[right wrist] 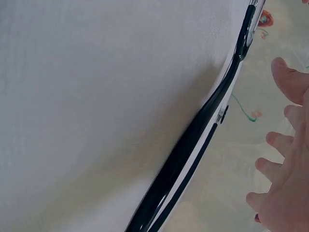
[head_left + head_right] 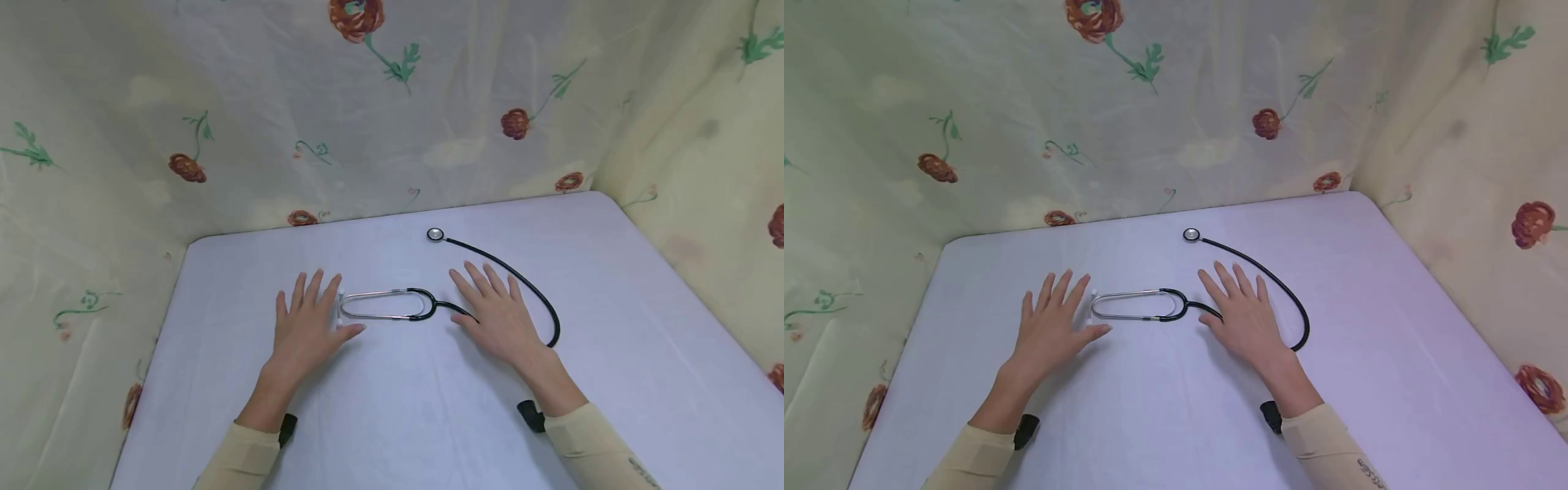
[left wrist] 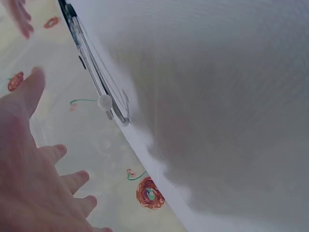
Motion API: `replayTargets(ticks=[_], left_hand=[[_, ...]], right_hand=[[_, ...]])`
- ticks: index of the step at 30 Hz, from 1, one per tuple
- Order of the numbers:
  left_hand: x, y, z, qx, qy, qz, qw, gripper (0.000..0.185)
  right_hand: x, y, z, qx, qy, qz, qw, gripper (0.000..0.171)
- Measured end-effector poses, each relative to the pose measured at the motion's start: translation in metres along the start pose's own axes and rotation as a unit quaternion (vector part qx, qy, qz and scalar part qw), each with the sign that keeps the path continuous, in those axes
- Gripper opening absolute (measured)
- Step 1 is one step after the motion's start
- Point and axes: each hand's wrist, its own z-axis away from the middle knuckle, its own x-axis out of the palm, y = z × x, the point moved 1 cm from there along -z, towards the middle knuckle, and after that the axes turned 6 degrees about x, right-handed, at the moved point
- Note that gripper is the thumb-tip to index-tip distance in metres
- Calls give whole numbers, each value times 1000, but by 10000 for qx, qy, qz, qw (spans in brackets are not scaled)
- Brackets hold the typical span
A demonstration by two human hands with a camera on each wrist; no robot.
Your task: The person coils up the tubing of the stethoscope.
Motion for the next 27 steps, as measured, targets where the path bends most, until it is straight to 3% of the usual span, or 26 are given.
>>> replayTargets(ticks=[13,27], left_hand=[[2,5,-9,134,-164,-142,9997,87],[2,16,-18,466,-140,-304,9984,79]], right_hand=[[3,-1,-5,-234,317,-40,9992,81],[5,-2,-6,-60,253,-203,9995,74]])
